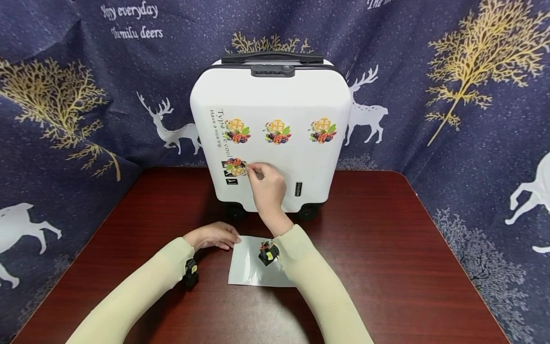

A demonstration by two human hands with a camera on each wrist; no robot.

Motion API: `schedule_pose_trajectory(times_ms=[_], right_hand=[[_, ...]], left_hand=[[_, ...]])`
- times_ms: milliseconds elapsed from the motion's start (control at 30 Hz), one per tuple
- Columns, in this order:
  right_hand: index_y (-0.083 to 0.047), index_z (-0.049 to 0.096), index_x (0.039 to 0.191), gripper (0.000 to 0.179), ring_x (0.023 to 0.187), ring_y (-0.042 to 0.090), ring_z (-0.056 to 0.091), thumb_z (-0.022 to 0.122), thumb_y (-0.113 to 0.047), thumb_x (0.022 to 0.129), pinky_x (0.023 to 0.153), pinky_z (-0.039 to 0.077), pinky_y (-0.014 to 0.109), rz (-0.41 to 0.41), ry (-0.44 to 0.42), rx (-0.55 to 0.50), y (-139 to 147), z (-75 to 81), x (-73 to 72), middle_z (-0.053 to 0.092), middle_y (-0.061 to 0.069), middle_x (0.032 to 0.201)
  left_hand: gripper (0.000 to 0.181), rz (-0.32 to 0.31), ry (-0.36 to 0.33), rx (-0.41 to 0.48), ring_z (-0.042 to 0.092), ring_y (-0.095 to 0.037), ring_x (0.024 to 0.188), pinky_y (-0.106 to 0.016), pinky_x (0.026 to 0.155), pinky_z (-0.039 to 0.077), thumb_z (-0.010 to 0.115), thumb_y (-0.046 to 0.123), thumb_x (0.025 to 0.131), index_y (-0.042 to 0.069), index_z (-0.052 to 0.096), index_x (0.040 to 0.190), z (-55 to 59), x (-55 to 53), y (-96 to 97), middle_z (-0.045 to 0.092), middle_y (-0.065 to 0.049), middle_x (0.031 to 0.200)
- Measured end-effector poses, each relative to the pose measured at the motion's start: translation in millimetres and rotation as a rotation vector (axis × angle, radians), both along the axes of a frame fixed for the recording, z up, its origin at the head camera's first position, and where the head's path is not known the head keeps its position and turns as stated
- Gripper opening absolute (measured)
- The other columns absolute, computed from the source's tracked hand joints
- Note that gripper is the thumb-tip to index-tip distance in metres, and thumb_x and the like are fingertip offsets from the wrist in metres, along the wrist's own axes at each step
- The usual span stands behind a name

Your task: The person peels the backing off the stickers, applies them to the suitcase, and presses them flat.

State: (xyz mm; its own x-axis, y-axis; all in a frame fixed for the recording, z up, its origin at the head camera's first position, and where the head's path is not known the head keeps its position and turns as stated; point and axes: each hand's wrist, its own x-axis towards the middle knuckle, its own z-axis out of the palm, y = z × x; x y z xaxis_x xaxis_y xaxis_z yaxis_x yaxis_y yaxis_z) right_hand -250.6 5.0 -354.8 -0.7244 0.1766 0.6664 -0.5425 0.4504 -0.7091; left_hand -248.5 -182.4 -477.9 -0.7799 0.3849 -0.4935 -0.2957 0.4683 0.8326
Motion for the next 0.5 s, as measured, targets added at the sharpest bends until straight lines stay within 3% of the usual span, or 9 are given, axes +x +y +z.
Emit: schedule_pose_trajectory(times_ms=[433, 500], right_hand=[[-0.002, 0.079, 0.093, 0.014, 0.077, 0.027, 0.075, 0.075, -0.016, 0.093, 0.072, 0.061, 0.042, 0.029, 0.006, 0.010, 4.6, -3.4, 1.5, 0.080, 0.013, 0.088], [-0.002, 0.078, 0.093, 0.013, 0.074, 0.027, 0.073, 0.075, -0.015, 0.093, 0.069, 0.060, 0.035, 0.047, 0.015, -0.002, 6.1, -4.9, 2.0, 0.079, 0.014, 0.087]], left_hand=[[0.025, 0.001, 0.008, 0.001, 0.067, -0.011, 0.084, -0.023, 0.076, 0.059, 0.069, 0.011, 0.091, -0.005, 0.066, 0.110, 0.5, 0.3, 1.0, 0.068, -0.001, 0.093], [0.025, 0.004, 0.005, 0.008, 0.067, -0.010, 0.083, -0.023, 0.076, 0.059, 0.069, 0.011, 0.091, -0.005, 0.066, 0.110, -0.6, 0.0, 1.3, 0.069, -0.001, 0.092]])
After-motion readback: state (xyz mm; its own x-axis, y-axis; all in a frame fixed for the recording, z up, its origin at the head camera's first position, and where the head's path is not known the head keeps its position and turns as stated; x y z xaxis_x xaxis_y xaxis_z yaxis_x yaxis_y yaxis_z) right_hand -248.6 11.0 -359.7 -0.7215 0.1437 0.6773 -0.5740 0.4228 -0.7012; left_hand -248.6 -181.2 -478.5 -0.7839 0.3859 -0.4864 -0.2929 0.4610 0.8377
